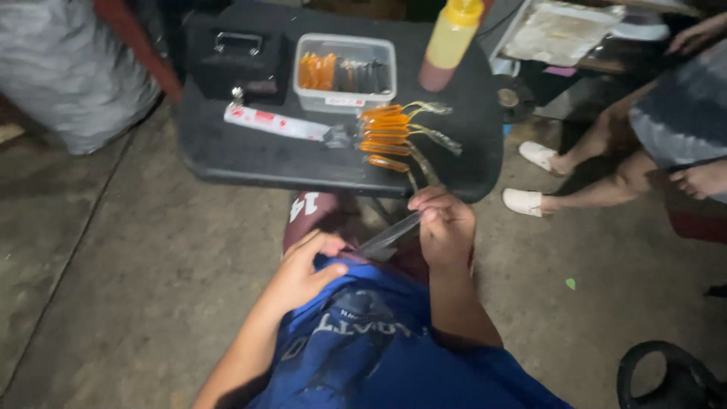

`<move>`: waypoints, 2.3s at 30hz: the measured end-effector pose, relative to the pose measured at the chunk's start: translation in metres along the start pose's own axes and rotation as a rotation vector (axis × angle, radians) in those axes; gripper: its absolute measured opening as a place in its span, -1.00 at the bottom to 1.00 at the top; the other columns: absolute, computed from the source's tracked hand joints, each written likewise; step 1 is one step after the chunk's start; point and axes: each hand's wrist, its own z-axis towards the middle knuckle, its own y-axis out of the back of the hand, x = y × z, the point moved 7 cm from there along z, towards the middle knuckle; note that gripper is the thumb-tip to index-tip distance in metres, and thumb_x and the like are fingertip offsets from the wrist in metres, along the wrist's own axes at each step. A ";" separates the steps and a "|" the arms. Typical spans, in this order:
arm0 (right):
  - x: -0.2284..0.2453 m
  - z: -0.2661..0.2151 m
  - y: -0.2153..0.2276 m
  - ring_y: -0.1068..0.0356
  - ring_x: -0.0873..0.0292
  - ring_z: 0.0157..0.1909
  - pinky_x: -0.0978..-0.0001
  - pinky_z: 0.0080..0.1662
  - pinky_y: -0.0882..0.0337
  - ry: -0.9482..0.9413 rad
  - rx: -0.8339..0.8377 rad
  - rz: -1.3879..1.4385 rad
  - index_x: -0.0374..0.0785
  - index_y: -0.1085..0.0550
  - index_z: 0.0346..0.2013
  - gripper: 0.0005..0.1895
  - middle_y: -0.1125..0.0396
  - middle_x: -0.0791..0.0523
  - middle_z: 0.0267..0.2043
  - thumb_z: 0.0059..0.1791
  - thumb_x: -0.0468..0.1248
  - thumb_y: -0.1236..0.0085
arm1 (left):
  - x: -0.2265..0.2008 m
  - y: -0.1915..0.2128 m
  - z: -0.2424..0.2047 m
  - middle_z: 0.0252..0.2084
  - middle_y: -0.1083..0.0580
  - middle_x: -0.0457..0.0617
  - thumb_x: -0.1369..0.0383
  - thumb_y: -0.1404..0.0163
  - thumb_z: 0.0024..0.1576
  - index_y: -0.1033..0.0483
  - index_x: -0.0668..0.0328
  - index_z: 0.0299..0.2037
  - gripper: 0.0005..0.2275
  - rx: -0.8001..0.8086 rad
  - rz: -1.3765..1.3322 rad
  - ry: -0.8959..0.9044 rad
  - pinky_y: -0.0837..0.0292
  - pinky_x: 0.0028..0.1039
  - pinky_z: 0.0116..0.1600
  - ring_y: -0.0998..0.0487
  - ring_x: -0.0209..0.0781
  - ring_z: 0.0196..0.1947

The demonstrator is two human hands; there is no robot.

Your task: The person sits at a table and manipulates small orange tubes, inserting a thin wire into one. They then pick up a clear plastic tube, fill it with a yellow liquid from a squeeze bottle, and seal the end by hand.

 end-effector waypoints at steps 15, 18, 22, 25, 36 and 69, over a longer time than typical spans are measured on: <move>0.018 -0.007 -0.070 -0.42 0.14 -0.53 0.40 -0.52 -0.48 -0.090 0.287 0.002 -0.54 -0.49 -0.42 -0.72 -0.42 -0.23 -0.24 -0.06 -0.33 -0.37 | -0.075 -0.015 0.043 -0.51 -0.49 0.08 0.36 0.00 0.29 -0.57 0.18 -0.29 -0.86 -0.014 -0.267 -0.180 -0.51 -0.26 -0.31 -0.57 0.10 -0.48; -0.007 -0.020 -0.056 -0.45 0.08 -0.46 0.35 -0.48 -0.52 -0.133 0.264 0.155 -0.65 -0.45 -0.20 -0.57 -0.35 -0.28 -0.12 -0.04 -0.24 -0.36 | -0.064 -0.013 0.041 -0.50 -0.57 -0.03 0.34 -0.09 0.23 -0.60 0.12 -0.33 -0.88 -0.086 -0.287 -0.156 -0.53 -0.34 -0.32 -0.62 -0.01 -0.48; -0.023 -0.031 -0.046 -0.43 0.06 -0.17 0.32 -0.15 -0.45 -0.145 0.279 0.059 -0.55 -0.47 -0.13 -0.48 -0.36 -0.17 -0.11 0.00 -0.04 -0.28 | -0.043 -0.014 0.032 -0.47 -0.61 0.07 0.38 -0.16 0.18 -0.61 0.22 -0.29 -0.91 -0.192 -0.306 -0.098 -0.53 -0.33 -0.30 -0.65 -0.04 -0.44; -0.024 -0.042 -0.054 -0.44 0.01 -0.10 0.27 0.00 -0.42 -0.181 0.345 -0.006 -0.53 -0.51 -0.21 -0.48 -0.41 -0.15 -0.15 0.01 0.00 -0.26 | -0.035 -0.009 0.029 -0.45 -0.63 0.05 0.45 -0.16 0.18 -0.60 0.26 -0.28 -0.94 -0.275 -0.418 -0.034 -0.55 -0.38 -0.23 -0.62 -0.26 -0.41; -0.025 -0.054 -0.081 -0.51 0.07 -0.27 0.20 -0.10 -0.48 -0.251 0.417 -0.165 -0.37 -0.67 -0.37 -0.82 -0.51 0.00 -0.35 -0.15 -0.30 -0.45 | -0.039 0.006 0.027 -0.55 -0.58 0.08 0.49 -0.16 0.16 -0.63 0.31 -0.28 -0.96 -0.439 -0.359 -0.051 -0.52 -0.46 -0.31 -0.56 -0.36 -0.43; -0.028 -0.071 -0.088 -0.48 0.17 -0.09 0.36 0.08 -0.47 -0.311 0.419 -0.108 -0.22 -0.55 -0.26 -0.93 -0.47 0.08 -0.19 0.04 -0.29 -0.27 | -0.008 0.008 0.006 -0.32 -0.59 0.04 0.45 -0.12 0.19 -0.54 0.26 -0.28 -0.94 -0.467 -0.342 0.126 -0.52 -0.59 -0.13 -0.61 -0.31 -0.30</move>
